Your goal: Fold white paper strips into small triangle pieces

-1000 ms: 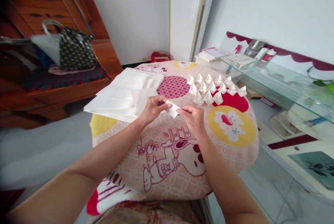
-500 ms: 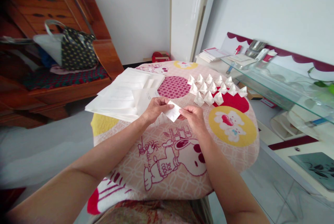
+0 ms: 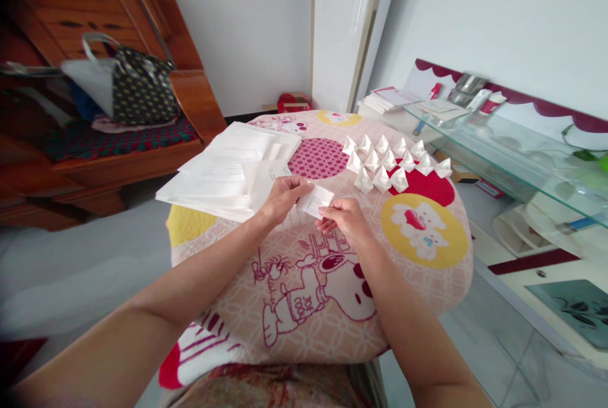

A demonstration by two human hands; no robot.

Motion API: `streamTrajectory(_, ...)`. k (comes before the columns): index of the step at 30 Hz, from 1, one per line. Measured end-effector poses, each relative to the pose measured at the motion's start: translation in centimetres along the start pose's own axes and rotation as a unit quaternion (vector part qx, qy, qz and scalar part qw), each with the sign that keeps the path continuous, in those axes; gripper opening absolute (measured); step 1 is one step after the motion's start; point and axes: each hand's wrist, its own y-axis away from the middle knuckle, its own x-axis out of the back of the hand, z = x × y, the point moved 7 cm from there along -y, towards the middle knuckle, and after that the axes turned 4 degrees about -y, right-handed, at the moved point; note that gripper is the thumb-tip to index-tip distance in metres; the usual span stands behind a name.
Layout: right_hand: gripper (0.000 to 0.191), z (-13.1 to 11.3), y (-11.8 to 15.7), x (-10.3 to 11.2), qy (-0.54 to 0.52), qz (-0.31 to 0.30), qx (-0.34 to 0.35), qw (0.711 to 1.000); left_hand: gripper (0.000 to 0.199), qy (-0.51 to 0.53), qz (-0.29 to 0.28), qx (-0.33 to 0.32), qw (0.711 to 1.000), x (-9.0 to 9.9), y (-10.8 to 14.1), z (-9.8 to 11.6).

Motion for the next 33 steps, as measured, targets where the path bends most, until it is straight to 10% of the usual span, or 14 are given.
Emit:
streamTrajectory(12, 0.035, -0.8, -1.0, 4.5, -0.009, 0.151, 0.079, 0.985, 0.018, -0.035, -0.158, 0.147, 0.976, -1.0, 0.7, -0.9)
streamTrajectory(18, 0.033, -1.0, -1.0, 3.9, -0.018, 0.115, 0.093, 0.989, 0.022, -0.026, -0.138, 0.126, 0.982, -1.2, 0.5, -0.7)
streamTrajectory(24, 0.029, -0.7, -1.4, 4.3, 0.025, 0.105, 0.083, 0.991, 0.019, -0.075, -0.262, 0.172, 0.947, -2.4, 1.7, -1.7)
streamTrajectory(33, 0.030, -0.6, -3.3, 2.6, 0.288, -0.016, 0.119, 0.950, 0.008, -0.224, -0.243, -0.102, 0.938, -1.9, 0.9, 0.8)
